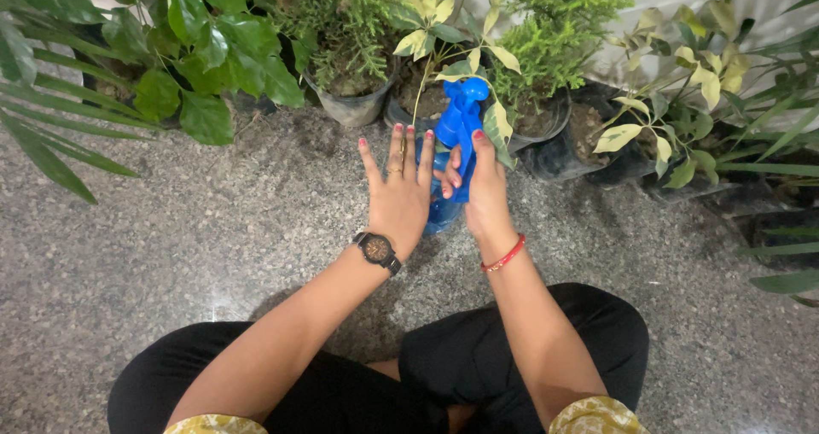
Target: The person sits on the floor and uses a blue spray bottle to mist the leaves of several potted indoor plants. They move from plant to plant, spraying the foliage and occasionally adjusting the bottle's position.
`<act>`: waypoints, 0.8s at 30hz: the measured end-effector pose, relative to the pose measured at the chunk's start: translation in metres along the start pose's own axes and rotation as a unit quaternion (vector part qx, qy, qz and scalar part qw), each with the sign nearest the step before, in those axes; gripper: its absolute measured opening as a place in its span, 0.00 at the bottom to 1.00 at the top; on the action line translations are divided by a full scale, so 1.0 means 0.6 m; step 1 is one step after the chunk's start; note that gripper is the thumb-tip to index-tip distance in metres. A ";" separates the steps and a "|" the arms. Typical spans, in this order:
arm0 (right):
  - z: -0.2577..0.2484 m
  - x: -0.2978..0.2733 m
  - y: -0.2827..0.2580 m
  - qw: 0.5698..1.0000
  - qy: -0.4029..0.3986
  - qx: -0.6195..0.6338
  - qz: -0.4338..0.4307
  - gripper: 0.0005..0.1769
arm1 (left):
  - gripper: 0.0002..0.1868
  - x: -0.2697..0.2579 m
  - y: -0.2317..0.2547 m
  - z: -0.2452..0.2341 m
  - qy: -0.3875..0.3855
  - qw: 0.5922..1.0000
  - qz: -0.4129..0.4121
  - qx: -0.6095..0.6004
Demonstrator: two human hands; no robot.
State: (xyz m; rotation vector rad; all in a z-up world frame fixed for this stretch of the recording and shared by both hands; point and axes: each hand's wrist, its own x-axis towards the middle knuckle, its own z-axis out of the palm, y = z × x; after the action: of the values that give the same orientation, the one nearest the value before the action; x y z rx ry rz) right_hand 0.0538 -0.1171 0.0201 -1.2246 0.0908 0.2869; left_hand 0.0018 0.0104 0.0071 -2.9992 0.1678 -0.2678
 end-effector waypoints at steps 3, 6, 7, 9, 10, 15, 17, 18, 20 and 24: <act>0.000 -0.002 0.000 1.000 0.009 -0.018 -0.005 0.27 | 0.36 0.001 0.001 0.001 -0.007 1.000 0.002 -0.004; 0.001 -0.004 -0.004 1.000 -0.002 -0.016 -0.002 0.29 | 0.36 0.002 0.001 0.002 -0.002 1.000 -0.002 -0.003; 0.002 -0.005 -0.005 1.000 0.007 -0.005 0.003 0.29 | 0.36 0.001 0.001 0.002 -0.002 1.000 -0.002 -0.003; 0.005 -0.006 -0.005 0.999 0.025 0.016 0.013 0.29 | 0.36 0.001 0.001 0.002 -0.002 1.000 -0.001 -0.004; 0.004 -0.006 -0.006 1.000 0.020 0.011 0.012 0.30 | 0.36 0.001 0.001 0.002 -0.001 1.000 -0.001 -0.005; -0.008 0.000 0.004 1.000 -0.005 -0.010 0.010 0.32 | 0.36 0.000 0.002 0.003 0.011 1.000 -0.004 -0.006; -0.005 0.009 0.015 1.000 -0.001 -0.021 0.006 0.31 | 0.36 0.002 0.004 0.003 -0.005 1.000 -0.006 0.017; -0.003 0.010 0.021 1.000 0.001 -0.026 0.003 0.30 | 0.37 0.001 0.005 0.004 -0.013 0.999 -0.007 0.029; 0.001 0.006 0.032 0.999 0.012 -0.032 -0.015 0.31 | 0.37 -0.002 0.004 0.005 -0.009 0.998 -0.010 0.059; 0.013 0.001 0.036 0.998 0.050 -0.015 -0.035 0.31 | 0.36 -0.009 0.006 0.010 0.005 0.999 -0.012 0.040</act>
State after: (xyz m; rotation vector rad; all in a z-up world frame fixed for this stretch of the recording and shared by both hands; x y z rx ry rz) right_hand 0.0483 -0.1031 0.0031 -1.2695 0.1294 0.1665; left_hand -0.0027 0.0081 0.0000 -2.9225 0.1183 -0.2858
